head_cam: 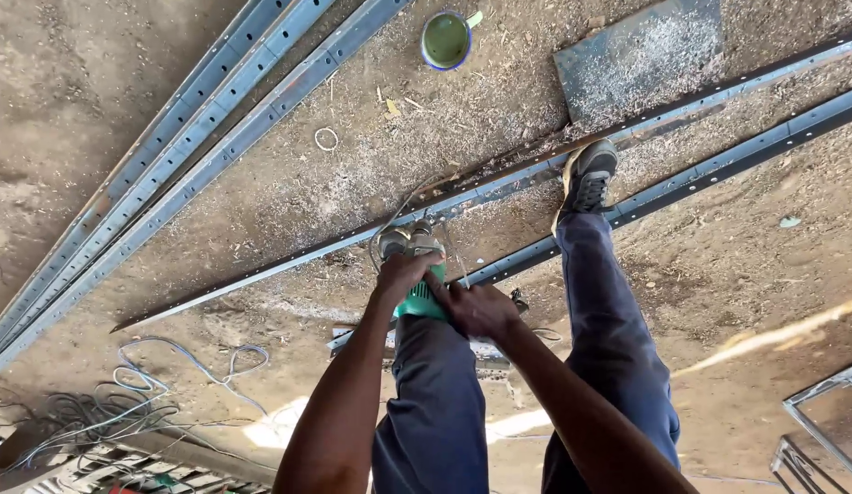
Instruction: Using a power drill to create a series of holes in long metal bars on the ground.
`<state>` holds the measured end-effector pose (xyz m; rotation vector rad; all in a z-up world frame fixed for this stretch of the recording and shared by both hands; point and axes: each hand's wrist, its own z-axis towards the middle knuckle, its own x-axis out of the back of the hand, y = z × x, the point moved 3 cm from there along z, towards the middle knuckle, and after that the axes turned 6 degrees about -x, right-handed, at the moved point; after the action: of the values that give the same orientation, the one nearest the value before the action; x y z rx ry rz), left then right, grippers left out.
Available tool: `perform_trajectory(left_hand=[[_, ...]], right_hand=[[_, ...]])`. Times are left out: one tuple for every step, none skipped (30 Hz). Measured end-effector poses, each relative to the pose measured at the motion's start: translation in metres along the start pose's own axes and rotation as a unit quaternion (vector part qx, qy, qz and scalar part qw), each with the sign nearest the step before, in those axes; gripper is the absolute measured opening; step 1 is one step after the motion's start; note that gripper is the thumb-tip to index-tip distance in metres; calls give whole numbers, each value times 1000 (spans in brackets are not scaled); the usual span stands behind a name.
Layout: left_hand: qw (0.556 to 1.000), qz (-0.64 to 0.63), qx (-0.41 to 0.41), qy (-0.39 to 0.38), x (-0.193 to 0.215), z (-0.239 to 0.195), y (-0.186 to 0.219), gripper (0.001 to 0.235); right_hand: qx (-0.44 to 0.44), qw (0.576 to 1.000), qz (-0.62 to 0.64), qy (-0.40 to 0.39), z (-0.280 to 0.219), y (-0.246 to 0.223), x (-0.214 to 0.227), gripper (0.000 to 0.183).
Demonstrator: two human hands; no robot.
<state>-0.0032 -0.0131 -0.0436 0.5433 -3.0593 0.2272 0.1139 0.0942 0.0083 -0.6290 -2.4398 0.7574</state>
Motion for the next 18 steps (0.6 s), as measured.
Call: perform_trajectory(left_hand=[[1000,0,0,0,0,-10,-2,119],[1000,2,-9,-6,1,-11,4,115],[1000,4,-18,-12,1,-13,10,112],[1000,1,-14,-14,2,-19,17,112],[1000,-9,-16,-20,2,-25,24,111],[999,-18,-16,-22,6,-33,26,110],[1000,-19,-9,-18,5,-32,12,110],[1000,-14,-11,-16,4,-23,10,111],[1000,-9,-13,-15,3,-13,9,113],[1000,-10,-15,-15,3,-22,17,113],[999,-23,-24,-14,3,-31,25,109],[999,-34,-28,-12,7,-44,26,106],[999,-34,-23,-10,5,-40,16,106],[999,-36,-37,-5,3,-32,12,109],[998,-39,-52,-1,1,-23,10,113],[998,-37,-54,-1,2,-26,14,113],[996,-61,-71,-2,3,-28,19,111],[993,-84,-83,-7,2,-33,19,109]], right_hand=[[0,1000,0,0,-8,-10,7,48],[-15,1000,17,-3,-10,-12,17,41],[-29,999,35,-5,-12,-15,27,35],[-27,999,36,-10,-14,-11,28,35],[-11,1000,-6,-4,-17,-9,30,32],[10,999,-44,5,-16,-12,29,30],[17,999,-41,3,-20,-19,27,30],[10,999,-40,16,-18,-17,30,29],[4,999,-40,28,-17,-13,33,28],[3,999,-42,29,-18,-9,32,28],[8,998,-40,44,-19,-5,31,26],[16,998,-32,59,-19,-8,29,25],[20,998,-29,58,-20,-13,29,25],[18,997,-42,68,-20,-13,30,24],[16,995,-54,77,-20,-12,31,24],[14,995,-55,79,-16,-10,30,24],[24,992,-81,98,-13,-8,30,24],[34,988,-104,114,-13,-9,27,25]])
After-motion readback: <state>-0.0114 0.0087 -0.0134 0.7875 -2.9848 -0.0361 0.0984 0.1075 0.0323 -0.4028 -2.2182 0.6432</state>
